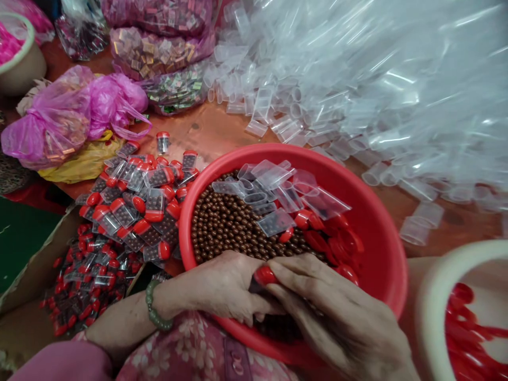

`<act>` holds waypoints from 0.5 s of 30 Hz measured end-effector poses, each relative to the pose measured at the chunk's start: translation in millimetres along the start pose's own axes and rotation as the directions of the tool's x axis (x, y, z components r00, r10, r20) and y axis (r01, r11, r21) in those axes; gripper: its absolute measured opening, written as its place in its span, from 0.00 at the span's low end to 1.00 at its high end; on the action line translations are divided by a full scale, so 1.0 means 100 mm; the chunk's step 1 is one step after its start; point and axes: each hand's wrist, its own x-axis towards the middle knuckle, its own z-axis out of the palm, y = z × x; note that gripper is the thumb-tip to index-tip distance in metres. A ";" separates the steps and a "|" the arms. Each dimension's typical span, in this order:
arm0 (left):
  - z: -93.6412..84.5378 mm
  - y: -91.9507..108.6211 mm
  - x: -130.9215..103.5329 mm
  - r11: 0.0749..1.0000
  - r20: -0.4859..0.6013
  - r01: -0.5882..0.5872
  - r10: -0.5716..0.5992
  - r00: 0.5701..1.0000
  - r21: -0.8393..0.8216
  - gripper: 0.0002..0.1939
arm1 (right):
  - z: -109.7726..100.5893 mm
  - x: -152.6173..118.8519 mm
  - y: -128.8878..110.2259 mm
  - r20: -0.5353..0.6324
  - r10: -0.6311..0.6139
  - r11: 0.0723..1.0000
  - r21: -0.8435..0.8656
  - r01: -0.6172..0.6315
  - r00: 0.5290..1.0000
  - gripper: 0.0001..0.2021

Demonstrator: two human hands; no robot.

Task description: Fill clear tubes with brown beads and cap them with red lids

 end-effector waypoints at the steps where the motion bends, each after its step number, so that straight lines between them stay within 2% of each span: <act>1: 0.00 0.00 0.01 1.000 0.003 0.017 -0.017 1.000 -0.009 0.08 | 0.02 0.00 -0.01 -0.028 0.008 1.000 -0.002 -0.008 1.000 0.13; 3: 0.00 -0.01 0.03 0.996 0.019 0.075 -0.074 0.997 -0.047 0.09 | 0.05 -0.02 -0.02 -0.086 0.015 0.999 -0.038 -0.019 0.996 0.15; 6: -0.02 -0.04 0.06 0.988 0.015 0.075 -0.074 0.997 -0.133 0.11 | 0.07 -0.03 -0.03 -0.058 -0.010 0.988 -0.153 0.001 0.998 0.20; 9: -0.03 -0.06 0.07 0.951 0.059 0.023 -0.005 0.998 -0.308 0.18 | 0.08 -0.02 -0.04 0.041 -0.036 0.952 -0.303 0.047 0.999 0.40; 10: -0.03 -0.05 0.06 0.931 0.064 0.004 0.021 0.998 -0.366 0.21 | 0.09 -0.01 -0.04 0.047 -0.046 0.932 -0.358 0.060 0.998 0.43; 13: -0.03 -0.01 0.03 0.897 -0.011 -0.134 0.143 0.990 -0.421 0.23 | 0.14 0.02 -0.03 -0.005 -0.116 0.869 -0.486 0.099 0.993 0.37; 15: -0.03 0.03 0.00 0.885 0.006 -0.205 0.228 0.974 -0.418 0.24 | 0.16 0.02 -0.02 -0.032 -0.156 0.855 -0.506 0.119 0.987 0.33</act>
